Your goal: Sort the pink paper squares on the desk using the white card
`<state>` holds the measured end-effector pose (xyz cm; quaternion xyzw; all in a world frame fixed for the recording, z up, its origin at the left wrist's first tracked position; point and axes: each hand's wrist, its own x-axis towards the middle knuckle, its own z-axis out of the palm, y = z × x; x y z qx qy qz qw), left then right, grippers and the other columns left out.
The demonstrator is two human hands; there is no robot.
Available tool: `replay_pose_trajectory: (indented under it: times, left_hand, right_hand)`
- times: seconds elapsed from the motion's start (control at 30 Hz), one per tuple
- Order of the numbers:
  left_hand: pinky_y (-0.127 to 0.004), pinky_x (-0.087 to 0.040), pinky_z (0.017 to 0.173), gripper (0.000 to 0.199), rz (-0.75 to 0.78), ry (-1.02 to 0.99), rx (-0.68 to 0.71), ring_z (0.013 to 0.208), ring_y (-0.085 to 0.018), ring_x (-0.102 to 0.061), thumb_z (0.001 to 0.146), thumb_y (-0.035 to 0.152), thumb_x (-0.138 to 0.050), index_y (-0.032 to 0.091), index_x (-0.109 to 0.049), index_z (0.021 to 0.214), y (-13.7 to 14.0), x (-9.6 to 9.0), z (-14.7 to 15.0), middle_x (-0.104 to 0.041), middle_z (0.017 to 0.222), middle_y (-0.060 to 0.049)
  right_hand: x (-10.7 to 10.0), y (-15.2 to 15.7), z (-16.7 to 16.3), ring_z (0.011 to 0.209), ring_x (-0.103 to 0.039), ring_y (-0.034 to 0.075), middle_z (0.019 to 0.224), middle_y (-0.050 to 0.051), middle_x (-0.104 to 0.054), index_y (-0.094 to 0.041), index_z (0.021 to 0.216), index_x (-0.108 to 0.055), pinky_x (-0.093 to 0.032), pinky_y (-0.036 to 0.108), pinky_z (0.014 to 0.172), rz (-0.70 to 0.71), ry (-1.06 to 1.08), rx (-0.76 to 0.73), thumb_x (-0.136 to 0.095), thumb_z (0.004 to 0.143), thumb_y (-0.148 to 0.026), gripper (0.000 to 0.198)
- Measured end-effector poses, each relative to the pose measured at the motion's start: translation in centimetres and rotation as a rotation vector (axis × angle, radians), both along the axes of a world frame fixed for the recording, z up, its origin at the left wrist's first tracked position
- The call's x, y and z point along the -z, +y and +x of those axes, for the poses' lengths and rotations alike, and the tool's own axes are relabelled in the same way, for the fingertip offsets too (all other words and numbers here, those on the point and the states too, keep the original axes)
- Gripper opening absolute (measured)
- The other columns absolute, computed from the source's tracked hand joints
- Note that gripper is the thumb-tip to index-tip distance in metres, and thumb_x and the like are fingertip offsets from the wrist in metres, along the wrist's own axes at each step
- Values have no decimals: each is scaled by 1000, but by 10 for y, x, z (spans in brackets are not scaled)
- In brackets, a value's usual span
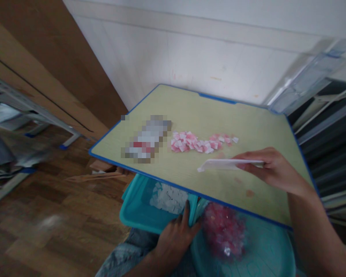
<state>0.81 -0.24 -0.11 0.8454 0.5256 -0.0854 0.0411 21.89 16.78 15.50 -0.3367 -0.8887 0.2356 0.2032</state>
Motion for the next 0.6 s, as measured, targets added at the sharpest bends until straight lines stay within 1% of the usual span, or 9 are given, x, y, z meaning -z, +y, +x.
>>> replay_pose_trajectory:
  times: [0.13, 0.23, 0.3, 0.4, 0.47, 0.5, 0.6]
  left_hand:
    - [-28, -47, 52, 41, 13, 0, 10, 67, -17, -59, 82, 21, -33, 38, -38, 119, -1, 2, 0, -41, 125, -21]
    - [-28, -47, 52, 43, 21, 3, 13, 68, -17, -59, 83, 20, -32, 39, -36, 121, -1, 4, -1, -41, 125, -20]
    - [-28, -48, 52, 45, 16, -1, 14, 68, -17, -58, 82, 20, -32, 40, -34, 122, -2, 7, -1, -41, 125, -20]
    - [-30, -48, 54, 46, 23, -2, 9, 67, -16, -58, 82, 20, -33, 41, -32, 123, -3, 9, -1, -40, 126, -19]
    - [-30, -48, 53, 46, 33, 9, 13, 67, -16, -58, 82, 20, -33, 41, -30, 124, -3, 10, -1, -41, 125, -20]
    - [-29, -48, 52, 47, 35, 14, 18, 66, -16, -58, 82, 21, -33, 41, -29, 125, -3, 10, -1, -41, 125, -20]
    - [-28, -48, 50, 48, 41, 25, 28, 63, -16, -59, 82, 21, -34, 40, -28, 125, -2, 9, -1, -41, 125, -21]
  right_hand:
    - [2, -4, -12, 60, -60, 10, 76, 0, -68, -21, 93, -63, -42, 18, 50, -69, 23, -123, -51, 77, -25, 20]
    - [3, -12, -26, 65, -61, 9, 81, 1, -68, -20, 96, -62, -43, 16, 56, -70, 63, -207, -50, 78, -21, 22]
    - [4, -19, -36, 69, -61, 8, 85, 1, -68, -20, 98, -61, -44, 15, 61, -84, 80, -241, -49, 79, -19, 23]
    - [5, -27, -46, 78, -61, 8, 92, 0, -66, -22, 102, -59, -45, 16, 69, -143, 97, -282, -47, 80, -19, 25]
    - [6, -29, -47, 83, -61, 9, 95, -1, -66, -24, 105, -58, -45, 17, 72, -159, 102, -297, -47, 80, -19, 27]
    - [6, -29, -45, 83, -61, 9, 95, -1, -66, -24, 104, -58, -45, 16, 71, -145, 110, -293, -48, 80, -19, 27]
    - [6, -24, -38, 71, -62, 7, 85, -1, -67, -21, 99, -61, -46, 14, 62, -63, 147, -206, -51, 78, -18, 23]
